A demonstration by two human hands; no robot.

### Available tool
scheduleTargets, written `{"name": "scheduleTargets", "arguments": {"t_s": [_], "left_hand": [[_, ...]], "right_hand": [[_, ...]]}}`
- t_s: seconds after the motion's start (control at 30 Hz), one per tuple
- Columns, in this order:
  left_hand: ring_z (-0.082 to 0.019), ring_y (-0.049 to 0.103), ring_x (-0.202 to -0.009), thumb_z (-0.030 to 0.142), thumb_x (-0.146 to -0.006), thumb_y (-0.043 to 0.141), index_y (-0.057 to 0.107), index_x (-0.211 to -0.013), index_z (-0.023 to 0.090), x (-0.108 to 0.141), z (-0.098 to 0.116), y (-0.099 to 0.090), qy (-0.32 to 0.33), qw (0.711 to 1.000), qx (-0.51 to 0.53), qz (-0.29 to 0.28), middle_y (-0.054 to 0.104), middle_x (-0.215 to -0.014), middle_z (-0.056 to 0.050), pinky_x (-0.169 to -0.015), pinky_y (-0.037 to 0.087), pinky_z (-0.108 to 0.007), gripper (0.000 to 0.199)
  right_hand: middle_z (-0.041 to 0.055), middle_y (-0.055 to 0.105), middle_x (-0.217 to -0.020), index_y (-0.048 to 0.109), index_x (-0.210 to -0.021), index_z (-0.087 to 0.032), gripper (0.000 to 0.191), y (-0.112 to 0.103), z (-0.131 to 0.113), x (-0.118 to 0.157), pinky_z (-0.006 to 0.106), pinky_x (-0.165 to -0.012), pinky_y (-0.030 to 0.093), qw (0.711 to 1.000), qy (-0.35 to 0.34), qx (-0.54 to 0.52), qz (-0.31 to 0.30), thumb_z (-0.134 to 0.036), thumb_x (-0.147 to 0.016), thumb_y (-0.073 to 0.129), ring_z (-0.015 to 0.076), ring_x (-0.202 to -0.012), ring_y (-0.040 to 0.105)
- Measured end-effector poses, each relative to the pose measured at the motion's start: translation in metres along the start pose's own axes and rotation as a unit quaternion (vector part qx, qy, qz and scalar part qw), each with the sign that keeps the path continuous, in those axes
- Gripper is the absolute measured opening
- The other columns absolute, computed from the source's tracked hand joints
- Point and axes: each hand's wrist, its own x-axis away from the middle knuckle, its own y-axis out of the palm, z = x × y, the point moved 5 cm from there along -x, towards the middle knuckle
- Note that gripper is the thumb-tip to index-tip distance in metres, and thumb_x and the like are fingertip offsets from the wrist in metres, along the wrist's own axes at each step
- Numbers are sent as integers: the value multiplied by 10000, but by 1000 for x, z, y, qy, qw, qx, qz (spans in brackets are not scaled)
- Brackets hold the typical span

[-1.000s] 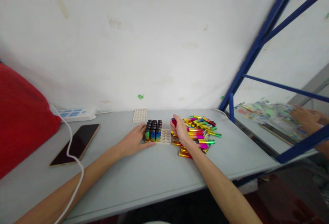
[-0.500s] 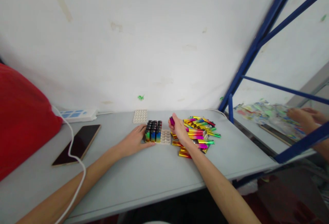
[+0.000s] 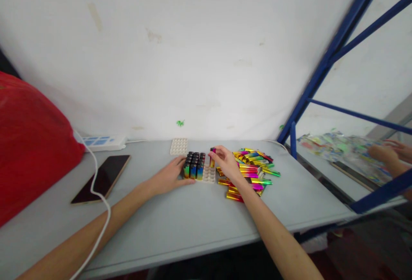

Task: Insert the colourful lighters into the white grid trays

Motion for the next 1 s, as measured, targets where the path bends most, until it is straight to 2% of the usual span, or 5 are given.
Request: {"name": "scheduleTargets", "arguments": {"t_s": [0.23, 0.5, 0.73, 0.83, 1.0], "left_hand": [[-447, 715, -1722, 828, -1089, 954, 776, -1753, 278, 0, 5, -1, -7, 1000, 8, -7, 786, -1805, -173, -1546, 533, -601, 880], [-457, 728, -1703, 869, -1098, 917, 779, -1733, 302, 0, 8, -3, -9, 1000, 9, -12, 801, -1777, -167, -1528, 555, -627, 862], [-478, 726, -1711, 907, -1104, 884, 750, -1768, 240, 0, 6, -2, -15, 1000, -7, -9, 779, -1801, -195, -1533, 551, -625, 950], [-474, 750, -1685, 896, -1089, 913, 762, -1768, 266, 0, 3, -3, -13, 1000, -15, -6, 806, -1770, -182, -1512, 579, -624, 939], [-477, 719, -1730, 898, -1107, 899, 750, -1795, 285, 0, -3, -4, -5, 1000, -23, -7, 781, -1823, -174, -1538, 546, -638, 934]], "right_hand": [[66, 953, -1109, 746, -1154, -304, 300, -3, -11, 5, 449, -967, 780, 994, -16, 102, -37, -583, -1156, 856, 313, -1048, 957], [56, 963, -1103, 772, -1246, -311, 177, -2, -30, 9, 459, -1074, 731, 983, -49, 146, -102, -451, -1184, 861, 318, -1085, 953], [26, 957, -1132, 765, -1281, -328, 170, -6, -33, 11, 428, -1027, 719, 981, -15, 154, -113, -342, -1149, 872, 303, -1051, 956], [34, 957, -1160, 743, -1296, -327, 164, 1, -33, 11, 423, -1018, 721, 982, -12, 148, -115, -327, -1168, 845, 297, -1024, 951], [26, 951, -1103, 753, -1304, -330, 187, 4, -36, 10, 427, -1082, 716, 977, -26, 182, -111, -253, -1163, 847, 313, -1123, 954]]}}
